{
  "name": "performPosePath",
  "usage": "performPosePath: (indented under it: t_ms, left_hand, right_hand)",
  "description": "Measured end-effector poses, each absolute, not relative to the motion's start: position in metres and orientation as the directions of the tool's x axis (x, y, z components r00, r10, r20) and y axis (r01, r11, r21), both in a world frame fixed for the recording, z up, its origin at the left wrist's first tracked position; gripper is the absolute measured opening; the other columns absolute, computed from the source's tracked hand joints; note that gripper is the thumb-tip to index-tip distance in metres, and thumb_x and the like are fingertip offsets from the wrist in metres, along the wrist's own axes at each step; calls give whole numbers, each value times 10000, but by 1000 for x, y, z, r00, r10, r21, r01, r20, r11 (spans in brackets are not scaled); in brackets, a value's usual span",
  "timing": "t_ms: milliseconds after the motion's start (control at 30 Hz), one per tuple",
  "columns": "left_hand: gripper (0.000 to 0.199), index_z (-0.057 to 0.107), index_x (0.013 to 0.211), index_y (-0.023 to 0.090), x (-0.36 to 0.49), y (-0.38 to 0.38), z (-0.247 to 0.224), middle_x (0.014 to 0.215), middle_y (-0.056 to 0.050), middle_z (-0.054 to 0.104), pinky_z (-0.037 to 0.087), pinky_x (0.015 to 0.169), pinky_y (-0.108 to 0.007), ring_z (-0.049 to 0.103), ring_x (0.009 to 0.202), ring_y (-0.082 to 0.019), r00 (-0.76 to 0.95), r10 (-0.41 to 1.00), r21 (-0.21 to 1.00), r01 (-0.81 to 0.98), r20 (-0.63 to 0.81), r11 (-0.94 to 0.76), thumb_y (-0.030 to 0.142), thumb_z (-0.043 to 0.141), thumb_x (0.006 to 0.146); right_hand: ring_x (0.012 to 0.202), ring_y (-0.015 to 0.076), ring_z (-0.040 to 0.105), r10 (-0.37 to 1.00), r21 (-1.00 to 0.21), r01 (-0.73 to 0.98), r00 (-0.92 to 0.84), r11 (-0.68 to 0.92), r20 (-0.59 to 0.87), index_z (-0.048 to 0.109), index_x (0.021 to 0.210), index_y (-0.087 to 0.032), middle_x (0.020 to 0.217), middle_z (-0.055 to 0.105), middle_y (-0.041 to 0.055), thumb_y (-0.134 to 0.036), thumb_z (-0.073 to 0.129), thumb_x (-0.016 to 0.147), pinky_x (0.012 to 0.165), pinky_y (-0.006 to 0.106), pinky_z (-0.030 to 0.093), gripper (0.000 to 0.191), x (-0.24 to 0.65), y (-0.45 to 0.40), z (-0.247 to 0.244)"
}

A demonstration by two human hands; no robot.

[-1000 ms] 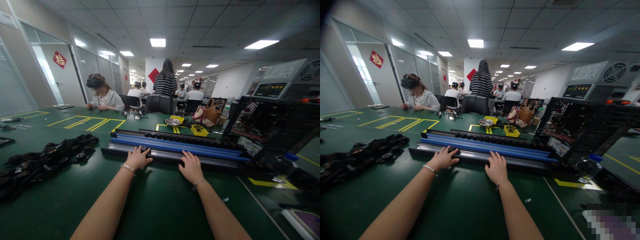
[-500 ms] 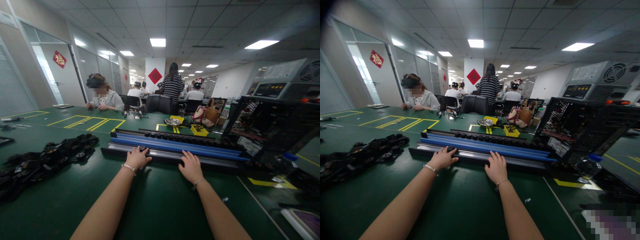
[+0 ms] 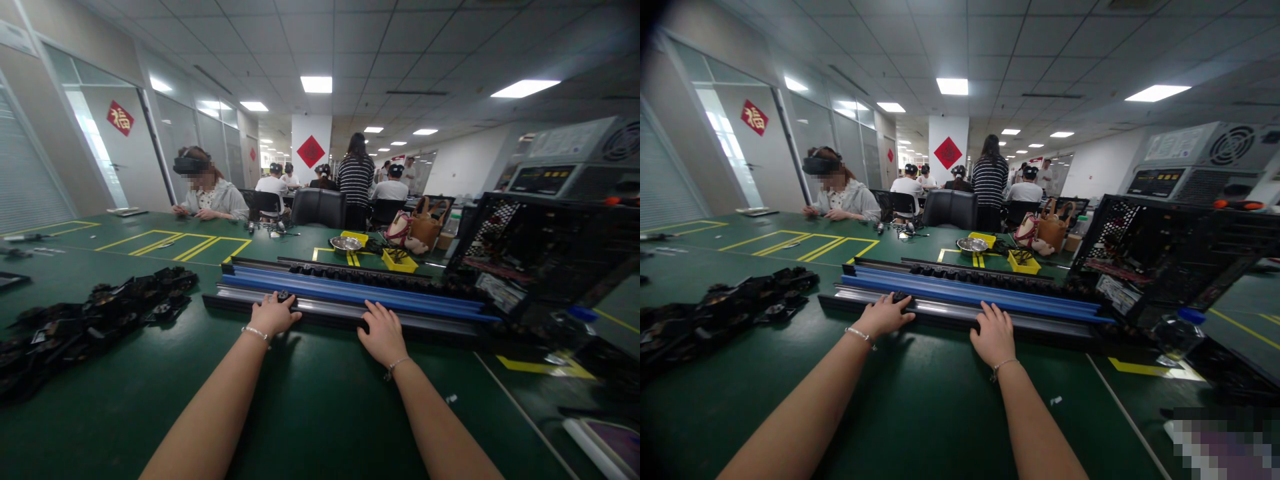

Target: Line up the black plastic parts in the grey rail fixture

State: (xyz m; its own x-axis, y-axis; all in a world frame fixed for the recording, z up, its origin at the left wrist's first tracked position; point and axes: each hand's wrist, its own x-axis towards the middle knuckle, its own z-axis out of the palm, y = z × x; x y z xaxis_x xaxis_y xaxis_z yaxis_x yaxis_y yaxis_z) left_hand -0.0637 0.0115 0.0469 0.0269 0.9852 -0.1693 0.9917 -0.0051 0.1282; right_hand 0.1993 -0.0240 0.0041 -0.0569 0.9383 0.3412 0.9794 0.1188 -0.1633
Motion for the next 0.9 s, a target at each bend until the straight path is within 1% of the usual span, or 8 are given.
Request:
performPosePath:
  t_ms: [300, 900]
  left_hand:
    - [696, 276, 1407, 373, -68, 13, 47, 1512, -111, 198, 235, 1015, -585, 192, 1358, -368, 19, 984, 134, 991, -175, 5, 669, 333, 779]
    - [707, 275, 1407, 374, -77, 17, 49, 1506, -109, 212, 230, 1006, -615, 184, 1358, -375, 8, 982, 137, 990, -188, 18, 680, 331, 772]
  right_hand:
    - [1303, 251, 327, 941, -147, 983, -54, 109, 334, 634, 912, -212, 1404, 430, 29, -303, 494, 763, 1069, 461, 207, 224, 198, -26, 6]
    - [1302, 254, 325, 942, -150, 982, -57, 112, 330, 633, 889, -215, 1401, 432, 30, -309, 490, 761, 1065, 470, 207, 213, 198, -25, 7]
